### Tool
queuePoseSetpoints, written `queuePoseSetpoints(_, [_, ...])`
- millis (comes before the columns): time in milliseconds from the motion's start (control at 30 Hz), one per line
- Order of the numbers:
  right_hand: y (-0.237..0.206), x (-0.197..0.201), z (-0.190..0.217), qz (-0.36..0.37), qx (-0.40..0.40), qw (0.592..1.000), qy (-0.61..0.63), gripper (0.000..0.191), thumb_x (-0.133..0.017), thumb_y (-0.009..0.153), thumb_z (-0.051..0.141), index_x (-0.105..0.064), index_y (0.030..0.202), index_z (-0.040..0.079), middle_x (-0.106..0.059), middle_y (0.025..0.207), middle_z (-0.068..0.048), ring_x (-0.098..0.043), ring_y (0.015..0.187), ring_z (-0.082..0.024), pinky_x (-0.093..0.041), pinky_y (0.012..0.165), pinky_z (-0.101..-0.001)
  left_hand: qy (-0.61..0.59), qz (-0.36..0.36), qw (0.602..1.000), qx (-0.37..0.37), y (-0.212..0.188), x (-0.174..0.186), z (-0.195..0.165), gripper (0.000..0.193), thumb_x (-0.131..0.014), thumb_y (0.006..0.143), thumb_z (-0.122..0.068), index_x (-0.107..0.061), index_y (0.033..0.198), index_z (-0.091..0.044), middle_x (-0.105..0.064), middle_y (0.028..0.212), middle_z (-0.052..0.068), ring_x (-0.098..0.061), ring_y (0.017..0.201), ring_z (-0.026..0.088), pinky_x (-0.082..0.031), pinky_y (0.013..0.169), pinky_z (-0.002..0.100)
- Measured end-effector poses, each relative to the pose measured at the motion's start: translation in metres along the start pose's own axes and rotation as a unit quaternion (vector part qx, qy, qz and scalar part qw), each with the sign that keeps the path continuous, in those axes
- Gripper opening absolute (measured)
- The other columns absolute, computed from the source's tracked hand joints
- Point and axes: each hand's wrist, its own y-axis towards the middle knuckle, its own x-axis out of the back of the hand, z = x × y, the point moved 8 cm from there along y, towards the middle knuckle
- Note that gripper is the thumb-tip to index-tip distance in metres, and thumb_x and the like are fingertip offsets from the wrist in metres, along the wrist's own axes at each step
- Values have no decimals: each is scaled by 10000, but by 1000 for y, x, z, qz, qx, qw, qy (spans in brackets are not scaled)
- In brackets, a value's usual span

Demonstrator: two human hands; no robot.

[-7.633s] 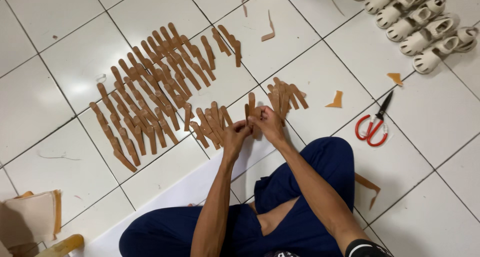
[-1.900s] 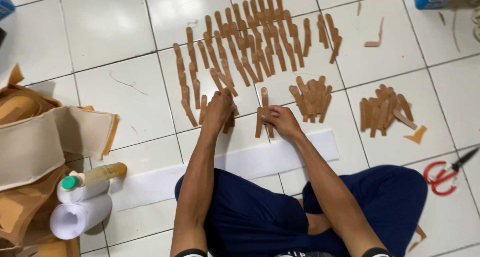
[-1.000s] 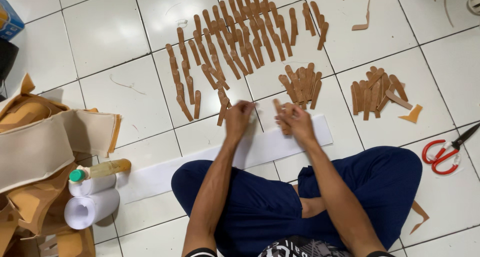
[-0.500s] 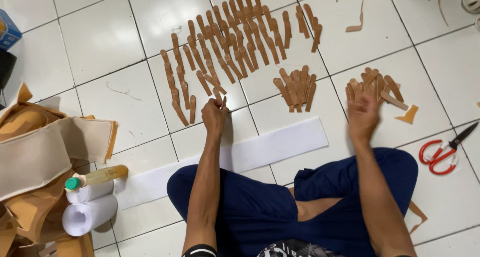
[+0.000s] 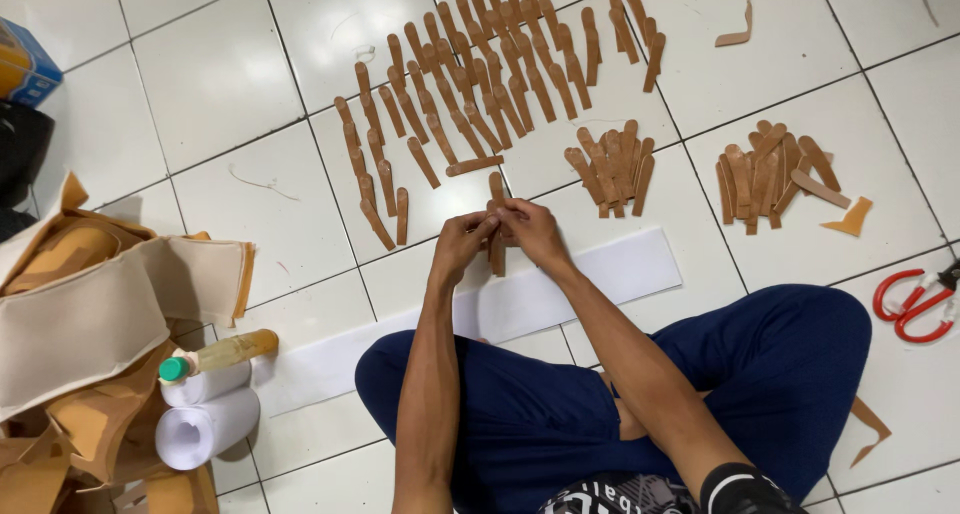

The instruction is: The person sits on a tiled floor and applies glue from a bottle onto a long white strip. They then pick up small brown wooden pieces and place them onto the glued strip, arranging them in rows. The person continues to add more pieces and organize them into groups.

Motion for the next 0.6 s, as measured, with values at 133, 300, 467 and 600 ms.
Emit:
queuePoseSetpoints(133, [-6,38,-4,-85,-18,993,79,325,-604,984,239,-659,1238,43,-743,1016,-69,-744,862,-127,-639,729,-273,-123,10,992,-38,7,-12,-9,374,-613,981,-209,-661,1271,22,-775,1038,136,-761,929,179,-636,841,337])
queuePoseSetpoints(300, [-18,60,-5,-83,21,994,69,276,-685,980,202,-704,1146,-17,-748,959,-79,-718,806,-123,-618,718,-265,-123,34,992,-17,4,-35,-24,340,-664,979,-174,-658,1231,54,-769,1043,161,-750,934,194,-641,841,340])
queuePoseSetpoints(467, [-25,66,-4,-86,26,992,94,282,-673,987,220,-711,1148,-9,-754,957,-85,-729,810,-121,-611,714,-261,-126,33,991,-43,-14,-50,-40,391,-746,910,-106,-615,1243,52,-749,1070,184,-737,945,216,-609,840,344])
queuePoseSetpoints(600, [-32,72,-1,-78,4,985,151,294,-649,989,232,-708,1148,-8,-754,988,-63,-740,847,-113,-646,744,-264,-147,-10,988,-46,-16,-39,-42,452,-727,904,-119,-582,1310,19,-755,1100,174,-749,960,202,-622,857,322])
